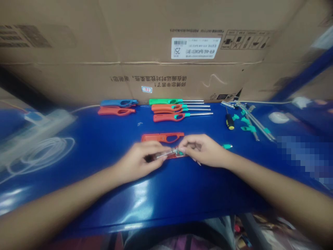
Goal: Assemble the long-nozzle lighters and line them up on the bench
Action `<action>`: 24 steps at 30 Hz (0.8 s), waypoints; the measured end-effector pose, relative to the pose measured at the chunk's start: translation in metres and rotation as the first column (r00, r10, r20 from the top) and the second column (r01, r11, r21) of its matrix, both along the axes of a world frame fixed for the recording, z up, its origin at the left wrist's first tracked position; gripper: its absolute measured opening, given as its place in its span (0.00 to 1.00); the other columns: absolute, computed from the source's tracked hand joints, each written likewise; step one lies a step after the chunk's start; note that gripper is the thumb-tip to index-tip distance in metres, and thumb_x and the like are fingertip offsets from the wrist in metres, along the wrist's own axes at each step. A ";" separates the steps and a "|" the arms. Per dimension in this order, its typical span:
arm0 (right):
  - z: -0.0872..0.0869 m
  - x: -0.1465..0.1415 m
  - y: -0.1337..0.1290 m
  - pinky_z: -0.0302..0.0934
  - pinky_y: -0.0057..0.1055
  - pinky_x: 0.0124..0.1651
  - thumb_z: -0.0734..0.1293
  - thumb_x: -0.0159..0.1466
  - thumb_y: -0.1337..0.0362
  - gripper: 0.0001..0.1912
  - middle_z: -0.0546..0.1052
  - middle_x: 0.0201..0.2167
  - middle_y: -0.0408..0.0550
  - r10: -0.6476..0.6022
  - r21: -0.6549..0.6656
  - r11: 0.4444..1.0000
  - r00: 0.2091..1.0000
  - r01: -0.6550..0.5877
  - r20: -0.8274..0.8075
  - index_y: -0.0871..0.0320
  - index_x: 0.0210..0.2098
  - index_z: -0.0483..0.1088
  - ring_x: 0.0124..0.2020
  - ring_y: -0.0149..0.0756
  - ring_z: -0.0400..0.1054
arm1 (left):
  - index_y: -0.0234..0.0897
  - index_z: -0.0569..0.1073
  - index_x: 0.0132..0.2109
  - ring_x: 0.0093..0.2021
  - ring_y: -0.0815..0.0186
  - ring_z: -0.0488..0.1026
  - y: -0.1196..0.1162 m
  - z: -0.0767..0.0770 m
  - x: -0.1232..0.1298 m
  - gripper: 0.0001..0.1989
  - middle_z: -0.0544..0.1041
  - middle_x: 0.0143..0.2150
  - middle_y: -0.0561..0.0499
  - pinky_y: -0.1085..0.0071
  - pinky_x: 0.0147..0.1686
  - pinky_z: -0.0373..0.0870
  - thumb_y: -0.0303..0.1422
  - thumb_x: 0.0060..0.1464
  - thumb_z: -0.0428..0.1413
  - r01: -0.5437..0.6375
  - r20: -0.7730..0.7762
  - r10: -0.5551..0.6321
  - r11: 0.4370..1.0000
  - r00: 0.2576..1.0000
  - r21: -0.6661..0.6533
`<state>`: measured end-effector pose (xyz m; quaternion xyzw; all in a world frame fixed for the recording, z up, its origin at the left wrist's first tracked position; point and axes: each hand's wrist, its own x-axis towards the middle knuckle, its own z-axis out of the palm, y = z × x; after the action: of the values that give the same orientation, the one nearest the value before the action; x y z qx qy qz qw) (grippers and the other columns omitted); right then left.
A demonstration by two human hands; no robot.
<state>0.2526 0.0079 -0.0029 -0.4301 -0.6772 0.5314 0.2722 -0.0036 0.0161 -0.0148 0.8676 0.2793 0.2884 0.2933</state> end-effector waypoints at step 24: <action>-0.004 -0.002 0.000 0.56 0.24 0.24 0.67 0.64 0.59 0.10 0.71 0.24 0.42 -0.013 0.133 0.991 0.997 0.002 0.079 0.61 0.34 0.73 0.21 0.25 0.61 | 0.37 0.81 0.52 0.36 0.68 0.78 -0.002 0.001 0.004 0.12 0.83 0.42 0.48 0.75 0.37 0.74 0.29 0.62 0.59 -0.047 0.020 0.048 0.998 0.999 -0.051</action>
<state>0.2508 0.0084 -0.0066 -0.4345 -0.7197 0.4666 0.2750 0.0004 0.0137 -0.0140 0.8499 0.3041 0.2973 0.3113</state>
